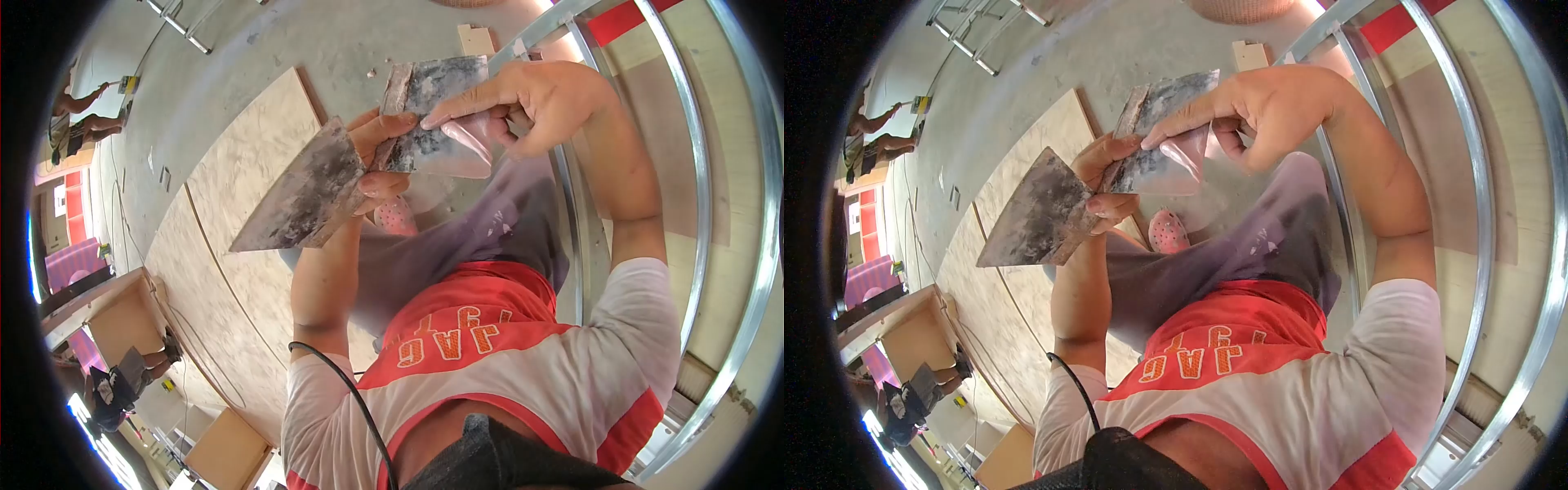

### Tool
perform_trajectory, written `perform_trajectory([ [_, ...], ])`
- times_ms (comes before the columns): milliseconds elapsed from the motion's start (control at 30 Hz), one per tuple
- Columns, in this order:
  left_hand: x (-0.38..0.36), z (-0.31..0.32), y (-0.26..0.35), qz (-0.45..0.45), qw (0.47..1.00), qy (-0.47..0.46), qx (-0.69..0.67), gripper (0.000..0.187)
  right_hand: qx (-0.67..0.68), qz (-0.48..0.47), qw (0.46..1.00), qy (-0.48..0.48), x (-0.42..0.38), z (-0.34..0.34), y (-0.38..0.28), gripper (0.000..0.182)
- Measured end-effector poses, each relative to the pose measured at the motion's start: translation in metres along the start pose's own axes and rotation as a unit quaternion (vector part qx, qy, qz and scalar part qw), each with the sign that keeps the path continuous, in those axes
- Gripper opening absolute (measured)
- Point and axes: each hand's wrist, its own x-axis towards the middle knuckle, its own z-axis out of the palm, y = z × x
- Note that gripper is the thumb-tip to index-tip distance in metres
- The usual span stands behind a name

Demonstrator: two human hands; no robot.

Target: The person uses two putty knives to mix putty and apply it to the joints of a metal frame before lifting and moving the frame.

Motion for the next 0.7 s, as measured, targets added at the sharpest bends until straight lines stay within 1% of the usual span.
perform_trajectory([
  [67,0.006,-0.020,-0.002,-0.019,0.989,-0.115,-0.088,0.033,0.028,-0.024,0.999,-0.024,0.000,-0.004,-0.001,0.075],
  [167,0.006,-0.020,-0.003,-0.026,0.980,-0.139,-0.142,0.037,0.059,-0.054,0.996,-0.049,-0.002,-0.011,0.009,0.077],
  [267,0.007,-0.006,0.004,-0.073,0.985,-0.088,-0.131,0.030,0.086,-0.081,0.992,-0.043,-0.008,-0.016,0.015,0.077],
  [367,0.019,-0.012,0.007,-0.116,0.951,-0.205,-0.198,0.038,0.137,-0.130,0.982,-0.021,-0.008,-0.018,0.025,0.077],
  [400,0.024,-0.018,0.005,-0.094,0.940,-0.241,-0.220,0.039,0.157,-0.150,0.976,-0.013,-0.008,-0.017,0.029,0.077],
  [433,0.030,-0.025,0.001,-0.073,0.927,-0.277,-0.243,0.040,0.179,-0.172,0.968,0.019,-0.008,-0.013,0.031,0.076],
  [500,0.035,-0.022,-0.001,-0.026,0.915,-0.289,-0.279,0.041,0.222,-0.212,0.947,0.090,-0.004,-0.002,0.033,0.075],
  [567,0.034,-0.012,0.000,0.020,0.921,-0.243,-0.305,0.042,0.165,-0.214,0.957,0.109,-0.002,0.003,0.041,0.072],
  [600,0.036,-0.012,0.001,0.030,0.922,-0.241,-0.302,0.041,0.137,-0.214,0.960,0.120,-0.002,0.005,0.043,0.071],
  [633,0.038,-0.013,0.003,0.039,0.923,-0.238,-0.299,0.041,0.158,-0.235,0.951,0.126,-0.003,0.010,0.041,0.064],
  [667,0.040,-0.014,0.005,0.046,0.925,-0.234,-0.297,0.043,0.143,-0.224,0.941,0.210,-0.009,0.014,0.050,0.062],
  [700,0.043,-0.013,0.006,0.050,0.922,-0.233,-0.304,0.040,0.128,-0.212,0.924,0.292,-0.015,0.021,0.067,0.060],
])
